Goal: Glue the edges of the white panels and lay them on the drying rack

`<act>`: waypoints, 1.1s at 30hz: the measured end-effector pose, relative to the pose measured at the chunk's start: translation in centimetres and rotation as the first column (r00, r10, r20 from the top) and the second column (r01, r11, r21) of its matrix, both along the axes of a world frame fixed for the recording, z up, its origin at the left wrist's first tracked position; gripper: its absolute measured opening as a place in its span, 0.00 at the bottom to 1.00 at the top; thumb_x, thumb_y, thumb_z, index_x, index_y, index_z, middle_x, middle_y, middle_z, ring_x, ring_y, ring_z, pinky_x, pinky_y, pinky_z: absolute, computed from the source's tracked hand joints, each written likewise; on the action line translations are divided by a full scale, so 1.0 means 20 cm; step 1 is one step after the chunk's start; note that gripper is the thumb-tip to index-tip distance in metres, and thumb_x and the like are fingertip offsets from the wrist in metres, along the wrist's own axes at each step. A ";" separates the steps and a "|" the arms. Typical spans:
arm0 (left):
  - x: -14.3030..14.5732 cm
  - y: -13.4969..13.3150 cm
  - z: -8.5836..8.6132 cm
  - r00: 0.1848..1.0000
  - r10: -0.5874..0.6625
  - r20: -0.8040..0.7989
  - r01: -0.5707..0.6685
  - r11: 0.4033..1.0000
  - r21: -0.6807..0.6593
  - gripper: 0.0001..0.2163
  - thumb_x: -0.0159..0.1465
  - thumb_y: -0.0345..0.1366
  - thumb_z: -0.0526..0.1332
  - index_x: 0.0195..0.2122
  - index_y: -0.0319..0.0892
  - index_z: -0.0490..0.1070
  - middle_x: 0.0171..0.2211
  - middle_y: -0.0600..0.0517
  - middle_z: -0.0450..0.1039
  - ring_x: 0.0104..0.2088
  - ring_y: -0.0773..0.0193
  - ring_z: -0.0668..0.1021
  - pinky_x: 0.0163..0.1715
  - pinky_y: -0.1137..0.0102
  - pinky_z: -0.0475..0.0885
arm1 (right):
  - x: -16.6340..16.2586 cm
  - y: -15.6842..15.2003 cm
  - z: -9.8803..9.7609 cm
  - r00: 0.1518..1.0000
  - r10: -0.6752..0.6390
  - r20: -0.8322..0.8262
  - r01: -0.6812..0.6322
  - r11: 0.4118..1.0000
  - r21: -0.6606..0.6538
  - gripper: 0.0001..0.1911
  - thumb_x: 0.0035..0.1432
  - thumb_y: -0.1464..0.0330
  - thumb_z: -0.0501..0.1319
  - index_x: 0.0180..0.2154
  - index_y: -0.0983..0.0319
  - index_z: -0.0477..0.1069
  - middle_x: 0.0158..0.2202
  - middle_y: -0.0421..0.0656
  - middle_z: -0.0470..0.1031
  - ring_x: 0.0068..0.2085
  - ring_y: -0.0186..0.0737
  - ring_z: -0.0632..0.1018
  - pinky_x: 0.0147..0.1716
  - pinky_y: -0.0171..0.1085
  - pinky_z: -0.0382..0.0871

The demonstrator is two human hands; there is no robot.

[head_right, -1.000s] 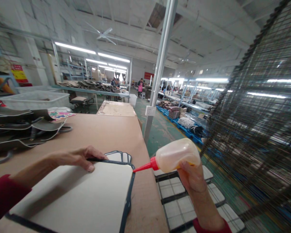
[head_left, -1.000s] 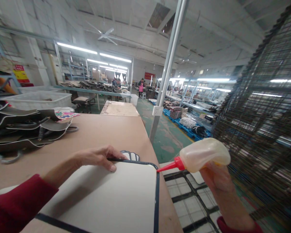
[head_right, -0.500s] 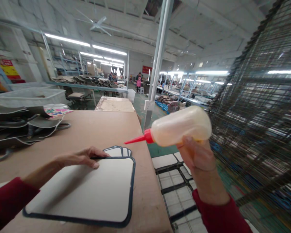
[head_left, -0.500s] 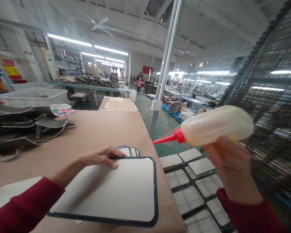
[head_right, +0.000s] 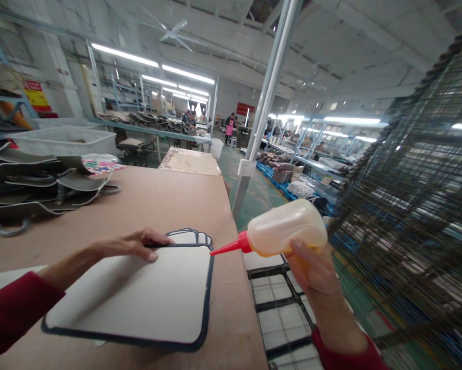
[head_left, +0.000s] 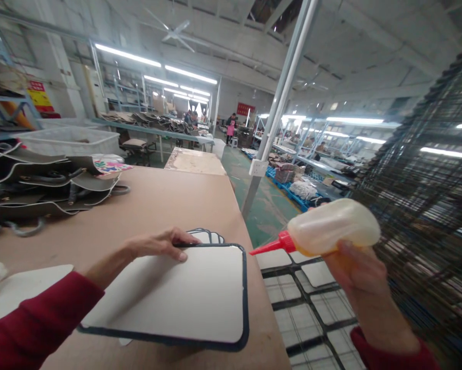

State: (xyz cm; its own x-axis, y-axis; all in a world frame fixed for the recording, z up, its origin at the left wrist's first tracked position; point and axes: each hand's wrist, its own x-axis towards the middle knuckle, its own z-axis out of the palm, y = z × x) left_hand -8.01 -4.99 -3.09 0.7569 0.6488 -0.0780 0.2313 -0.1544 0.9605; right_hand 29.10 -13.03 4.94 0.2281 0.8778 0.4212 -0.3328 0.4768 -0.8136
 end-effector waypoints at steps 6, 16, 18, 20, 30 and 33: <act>0.01 -0.03 0.08 0.997 -0.074 0.021 0.075 0.996 -0.058 0.18 0.56 0.39 0.69 0.48 0.45 0.78 0.44 0.51 0.78 0.42 0.59 0.76 0.41 0.73 0.67 | 0.03 0.03 -0.09 0.999 -0.034 -0.001 0.033 0.998 -0.048 0.30 0.33 0.62 0.76 0.43 0.53 0.74 0.39 0.45 0.81 0.46 0.55 0.79 0.48 0.58 0.74; 0.07 -0.04 0.16 0.986 -0.167 0.021 0.168 0.983 -0.076 0.21 0.57 0.40 0.69 0.52 0.40 0.76 0.44 0.47 0.79 0.40 0.57 0.78 0.39 0.72 0.69 | 0.08 0.08 -0.13 1.000 -0.012 -0.003 0.012 1.000 -0.022 0.29 0.33 0.62 0.76 0.42 0.53 0.76 0.34 0.42 0.81 0.40 0.53 0.81 0.47 0.55 0.76; 0.07 -0.04 0.16 0.985 -0.173 0.027 0.174 0.982 -0.069 0.21 0.56 0.40 0.69 0.51 0.40 0.76 0.43 0.48 0.79 0.38 0.59 0.77 0.37 0.74 0.69 | 0.10 0.09 -0.14 1.000 0.019 0.011 -0.018 0.999 -0.029 0.28 0.33 0.62 0.77 0.41 0.54 0.77 0.33 0.43 0.81 0.39 0.53 0.82 0.45 0.53 0.77; 0.07 -0.04 0.17 0.984 -0.176 0.030 0.178 0.981 -0.076 0.21 0.57 0.39 0.69 0.51 0.41 0.76 0.42 0.48 0.79 0.38 0.60 0.77 0.36 0.75 0.68 | 0.11 0.09 -0.14 0.999 0.038 0.029 -0.037 0.999 -0.022 0.26 0.34 0.62 0.77 0.40 0.54 0.77 0.32 0.44 0.81 0.36 0.52 0.82 0.44 0.52 0.78; 0.09 -0.07 0.20 0.984 -0.178 0.031 0.180 0.980 -0.083 0.19 0.57 0.38 0.69 0.50 0.43 0.77 0.44 0.49 0.78 0.40 0.61 0.77 0.39 0.76 0.67 | 0.11 0.06 -0.15 0.998 0.054 0.015 -0.055 0.997 0.058 0.23 0.35 0.65 0.77 0.38 0.55 0.78 0.31 0.42 0.81 0.31 0.47 0.82 0.40 0.47 0.80; 0.08 -0.06 0.19 0.983 -0.179 0.032 0.181 0.979 -0.090 0.19 0.58 0.38 0.68 0.51 0.43 0.76 0.44 0.49 0.78 0.40 0.61 0.77 0.40 0.76 0.67 | 0.11 0.06 -0.14 0.998 0.050 0.042 -0.052 0.997 0.056 0.21 0.36 0.63 0.77 0.37 0.56 0.78 0.30 0.43 0.81 0.30 0.47 0.81 0.38 0.48 0.80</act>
State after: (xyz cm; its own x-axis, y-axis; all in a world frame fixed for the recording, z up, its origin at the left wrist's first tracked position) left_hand -6.36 -6.26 0.66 0.8631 0.4924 -0.1122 0.1853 -0.1021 0.9774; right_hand 31.31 -11.86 2.12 0.1651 0.8621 0.4790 -0.3247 0.5061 -0.7990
